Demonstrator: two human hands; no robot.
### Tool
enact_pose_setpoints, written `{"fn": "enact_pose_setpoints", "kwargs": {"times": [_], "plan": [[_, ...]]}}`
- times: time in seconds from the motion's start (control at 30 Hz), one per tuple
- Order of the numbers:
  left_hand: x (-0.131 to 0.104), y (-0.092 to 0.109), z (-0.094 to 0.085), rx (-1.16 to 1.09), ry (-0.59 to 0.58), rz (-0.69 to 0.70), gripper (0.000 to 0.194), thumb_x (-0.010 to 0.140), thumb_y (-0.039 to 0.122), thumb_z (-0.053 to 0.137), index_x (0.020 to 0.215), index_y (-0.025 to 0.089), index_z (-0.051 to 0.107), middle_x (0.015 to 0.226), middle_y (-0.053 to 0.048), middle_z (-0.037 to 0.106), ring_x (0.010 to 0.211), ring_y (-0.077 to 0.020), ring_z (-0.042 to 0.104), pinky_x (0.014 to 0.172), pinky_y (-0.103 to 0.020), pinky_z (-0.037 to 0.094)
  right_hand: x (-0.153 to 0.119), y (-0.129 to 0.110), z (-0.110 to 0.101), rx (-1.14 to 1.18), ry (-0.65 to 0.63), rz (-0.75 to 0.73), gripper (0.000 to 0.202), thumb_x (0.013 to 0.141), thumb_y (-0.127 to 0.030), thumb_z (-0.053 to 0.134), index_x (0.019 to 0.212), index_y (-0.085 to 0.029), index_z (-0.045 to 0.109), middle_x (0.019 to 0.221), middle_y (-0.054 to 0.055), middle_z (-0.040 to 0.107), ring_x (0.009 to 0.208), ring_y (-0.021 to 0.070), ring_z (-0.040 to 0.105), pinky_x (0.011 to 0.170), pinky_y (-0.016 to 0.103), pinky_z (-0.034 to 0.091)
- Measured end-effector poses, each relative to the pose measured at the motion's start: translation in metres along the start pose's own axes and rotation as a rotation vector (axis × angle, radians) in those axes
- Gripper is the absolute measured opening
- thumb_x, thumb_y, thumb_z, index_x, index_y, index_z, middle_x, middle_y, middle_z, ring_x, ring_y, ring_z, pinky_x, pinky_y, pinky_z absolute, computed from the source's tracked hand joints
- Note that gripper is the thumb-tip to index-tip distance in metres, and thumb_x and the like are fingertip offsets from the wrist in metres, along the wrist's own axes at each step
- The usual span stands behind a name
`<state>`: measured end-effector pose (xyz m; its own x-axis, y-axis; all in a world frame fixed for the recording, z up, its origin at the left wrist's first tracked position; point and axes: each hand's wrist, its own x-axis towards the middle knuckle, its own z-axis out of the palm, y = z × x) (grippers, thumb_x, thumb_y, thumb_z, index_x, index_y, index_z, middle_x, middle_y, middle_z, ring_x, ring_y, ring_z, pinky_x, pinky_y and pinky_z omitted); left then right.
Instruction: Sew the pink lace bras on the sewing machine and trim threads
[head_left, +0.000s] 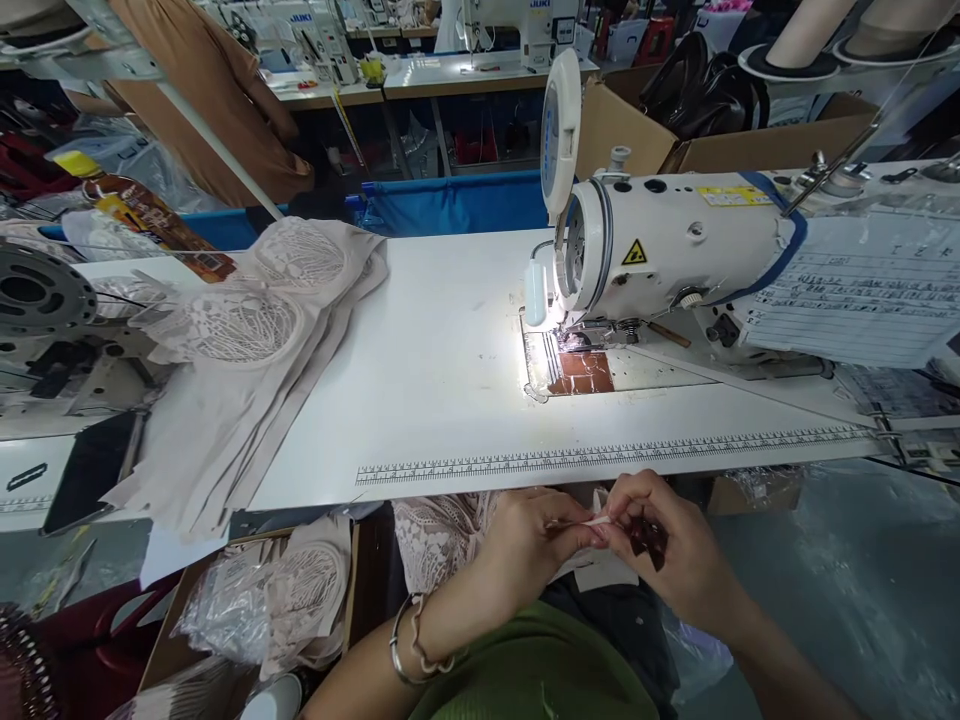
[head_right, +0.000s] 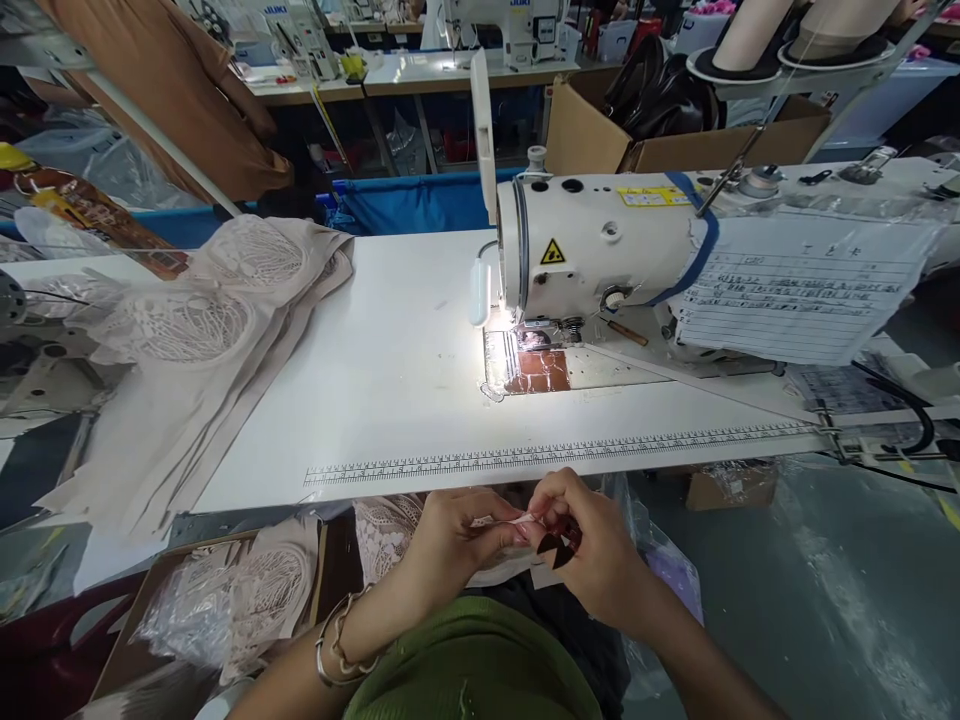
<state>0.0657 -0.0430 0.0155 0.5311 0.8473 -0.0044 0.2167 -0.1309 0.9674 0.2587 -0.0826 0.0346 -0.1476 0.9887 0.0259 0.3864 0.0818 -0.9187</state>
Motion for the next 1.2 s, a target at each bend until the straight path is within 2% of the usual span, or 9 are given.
{"fn": "enact_pose_setpoints", "kwargs": {"times": [0.1, 0.23, 0.33, 0.5, 0.67, 0.8, 0.93, 1.1, 1.2], "plan": [[0.003, -0.003, 0.007, -0.133, 0.058, -0.132, 0.014, 0.085, 0.027, 0.077, 0.075, 0.016, 0.078, 0.070, -0.003, 0.075, 0.063, -0.0151, 0.064, 0.058, -0.023, 0.042, 0.003, 0.001, -0.005, -0.007, 0.052, 0.010, 0.020, 0.100, -0.045, 0.060, 0.093, -0.025, 0.061, 0.068, -0.001, 0.057, 0.055, 0.0145, 0.055, 0.051, 0.026, 0.044], [0.007, -0.003, 0.005, -0.329, 0.032, -0.232, 0.021, 0.083, 0.035, 0.075, 0.077, 0.015, 0.079, 0.074, -0.006, 0.076, 0.064, -0.0155, 0.064, 0.057, -0.023, 0.043, 0.003, 0.011, -0.016, 0.074, 0.080, 0.010, 0.039, 0.107, -0.049, 0.043, 0.086, -0.024, 0.065, 0.063, -0.002, 0.056, 0.049, 0.0125, 0.050, 0.049, 0.026, 0.040], [0.010, -0.002, 0.002, -0.379, 0.010, -0.257, 0.025, 0.083, 0.039, 0.074, 0.080, 0.014, 0.080, 0.077, -0.009, 0.077, 0.065, -0.0160, 0.063, 0.059, -0.024, 0.045, 0.001, 0.017, -0.021, 0.066, -0.019, 0.057, 0.039, 0.106, -0.055, 0.043, 0.090, -0.025, 0.061, 0.060, -0.005, 0.046, 0.046, 0.0115, 0.038, 0.046, 0.026, 0.032], [0.012, 0.000, 0.000, -0.424, -0.008, -0.250, 0.026, 0.083, 0.038, 0.073, 0.080, 0.013, 0.080, 0.072, -0.008, 0.075, 0.059, -0.0122, 0.057, 0.055, -0.022, 0.041, 0.007, 0.013, -0.022, 0.030, -0.236, 0.136, 0.041, 0.107, -0.056, 0.038, 0.104, -0.026, 0.066, 0.087, 0.004, 0.062, 0.073, 0.0176, 0.057, 0.061, 0.028, 0.040], [0.011, -0.002, 0.000, -0.382, -0.025, -0.241, 0.024, 0.082, 0.035, 0.072, 0.077, 0.013, 0.080, 0.071, -0.007, 0.073, 0.061, -0.0122, 0.056, 0.056, -0.022, 0.039, 0.018, 0.005, -0.018, 0.100, -0.313, 0.188, 0.034, 0.104, -0.056, 0.048, 0.105, -0.026, 0.062, 0.076, 0.000, 0.058, 0.063, 0.0149, 0.050, 0.055, 0.026, 0.037], [0.009, -0.006, 0.001, -0.324, -0.022, -0.217, 0.018, 0.081, 0.028, 0.070, 0.075, 0.013, 0.078, 0.072, -0.005, 0.073, 0.064, -0.0127, 0.057, 0.059, -0.023, 0.040, 0.022, 0.003, -0.013, 0.148, -0.313, 0.177, 0.033, 0.103, -0.057, 0.051, 0.101, -0.025, 0.060, 0.075, -0.001, 0.058, 0.065, 0.0142, 0.051, 0.057, 0.025, 0.040], [0.009, -0.006, 0.000, -0.327, -0.025, -0.225, 0.021, 0.082, 0.032, 0.071, 0.075, 0.014, 0.079, 0.070, -0.004, 0.073, 0.061, -0.0126, 0.057, 0.058, -0.023, 0.040, 0.022, 0.003, -0.009, 0.155, -0.259, 0.183, 0.035, 0.102, -0.059, 0.051, 0.097, -0.025, 0.058, 0.070, -0.002, 0.057, 0.062, 0.0144, 0.051, 0.055, 0.025, 0.040], [0.009, -0.004, 0.001, -0.361, 0.009, -0.249, 0.026, 0.082, 0.039, 0.074, 0.078, 0.014, 0.080, 0.073, -0.008, 0.075, 0.062, -0.0143, 0.060, 0.056, -0.023, 0.042, 0.012, 0.022, -0.017, 0.164, -0.036, 0.108, 0.046, 0.098, -0.070, 0.048, 0.094, -0.026, 0.058, 0.064, -0.005, 0.046, 0.053, 0.0131, 0.040, 0.050, 0.025, 0.034], [0.008, -0.006, -0.001, -0.409, 0.029, -0.272, 0.030, 0.082, 0.043, 0.076, 0.079, 0.013, 0.080, 0.073, -0.009, 0.075, 0.061, -0.0145, 0.060, 0.055, -0.023, 0.044, 0.001, 0.041, -0.022, 0.028, -0.172, 0.132, 0.050, 0.093, -0.075, 0.052, 0.092, -0.026, 0.064, 0.060, -0.005, 0.044, 0.049, 0.0132, 0.036, 0.048, 0.026, 0.030]]}}
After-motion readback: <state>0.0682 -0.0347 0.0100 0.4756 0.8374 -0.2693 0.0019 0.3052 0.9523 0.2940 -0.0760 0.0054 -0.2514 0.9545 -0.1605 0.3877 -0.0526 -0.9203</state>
